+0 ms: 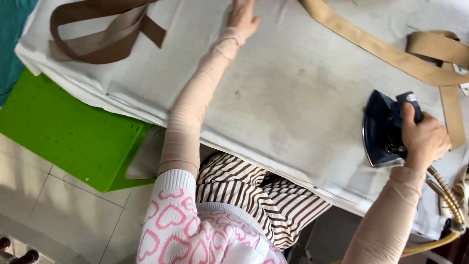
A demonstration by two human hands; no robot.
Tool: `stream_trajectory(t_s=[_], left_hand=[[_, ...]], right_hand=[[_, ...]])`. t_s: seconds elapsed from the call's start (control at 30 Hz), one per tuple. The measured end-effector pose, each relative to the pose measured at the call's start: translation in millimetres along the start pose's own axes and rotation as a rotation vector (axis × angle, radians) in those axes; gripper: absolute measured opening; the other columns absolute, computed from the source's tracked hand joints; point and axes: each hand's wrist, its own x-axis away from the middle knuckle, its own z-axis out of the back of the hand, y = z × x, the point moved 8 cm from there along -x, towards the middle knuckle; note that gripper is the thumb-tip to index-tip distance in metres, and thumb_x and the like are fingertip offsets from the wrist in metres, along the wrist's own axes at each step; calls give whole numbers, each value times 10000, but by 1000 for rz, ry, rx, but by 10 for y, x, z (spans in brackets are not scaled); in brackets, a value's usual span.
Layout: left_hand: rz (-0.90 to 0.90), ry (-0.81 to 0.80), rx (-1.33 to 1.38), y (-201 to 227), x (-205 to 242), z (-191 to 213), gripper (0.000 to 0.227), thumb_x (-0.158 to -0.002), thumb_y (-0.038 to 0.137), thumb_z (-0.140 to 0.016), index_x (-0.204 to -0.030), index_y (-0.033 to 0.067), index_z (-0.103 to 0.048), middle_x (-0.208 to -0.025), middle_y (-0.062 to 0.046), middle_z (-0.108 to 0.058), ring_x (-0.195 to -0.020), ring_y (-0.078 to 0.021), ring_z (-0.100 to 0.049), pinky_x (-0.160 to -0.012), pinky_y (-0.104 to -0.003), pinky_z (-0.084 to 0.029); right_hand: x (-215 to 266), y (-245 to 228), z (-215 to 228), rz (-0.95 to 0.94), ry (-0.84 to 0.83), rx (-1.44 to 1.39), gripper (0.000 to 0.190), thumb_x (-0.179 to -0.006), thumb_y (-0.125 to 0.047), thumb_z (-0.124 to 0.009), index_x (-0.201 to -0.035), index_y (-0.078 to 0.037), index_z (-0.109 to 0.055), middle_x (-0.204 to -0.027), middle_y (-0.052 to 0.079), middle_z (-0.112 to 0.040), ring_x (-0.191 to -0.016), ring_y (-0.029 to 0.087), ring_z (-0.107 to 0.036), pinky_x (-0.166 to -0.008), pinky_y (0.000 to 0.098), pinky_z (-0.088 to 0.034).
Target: The person irons long beige and brown fabric straps on a padded ironing table. They repeatedly straighten, fold, and press each strap with a steam iron, moving along the length of the material to smooth it.
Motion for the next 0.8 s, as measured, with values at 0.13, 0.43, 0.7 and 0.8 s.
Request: stream_trajectory(t_s=[0.13, 0.43, 0.7, 0.8], left_hand=[[206, -32, -316, -961, 411, 930, 618, -900, 244, -782, -1427, 194, -462, -1440, -254, -328, -1320, -468, -352, -1065, -559, -340], [351, -215, -502, -2399, 880, 1312, 500, -1065, 482, -445, -1413, 134, -533, -1573, -146, 39, -1399, -462, 41, -1100, -681, -86], [536, -376, -560, -2372, 732, 1283, 694, -1015, 572, -286, -1526, 110, -369, -1587, -130, 81, -1428, -437, 92, -1125, -666, 61], [557, -396, -613, -2358, 689, 1242, 729, -1002, 585, -299, -1509, 69, -392, -1602, -103, 39, -1418, -436, 115, -1115, -669, 73]], right_hand=[[-84, 150, -175, -5, 74, 29, 803, -1197, -778, -333, -1055, -129, -784, -770, 257, -734, -665, 474, -680, -545, 489, -452], [-54, 96, -64, -48, -1, 26, 802, -1166, -785, -307, -1152, -134, -774, -827, 303, -748, -741, 502, -700, -591, 503, -483], [-114, 157, -159, -85, -60, 27, 863, -1149, -844, -245, -1191, -151, -758, -874, 284, -760, -801, 472, -706, -625, 487, -486], [-134, 178, -179, -99, -78, 26, 868, -1139, -853, -235, -1216, -159, -750, -882, 290, -761, -814, 473, -705, -634, 489, -489]])
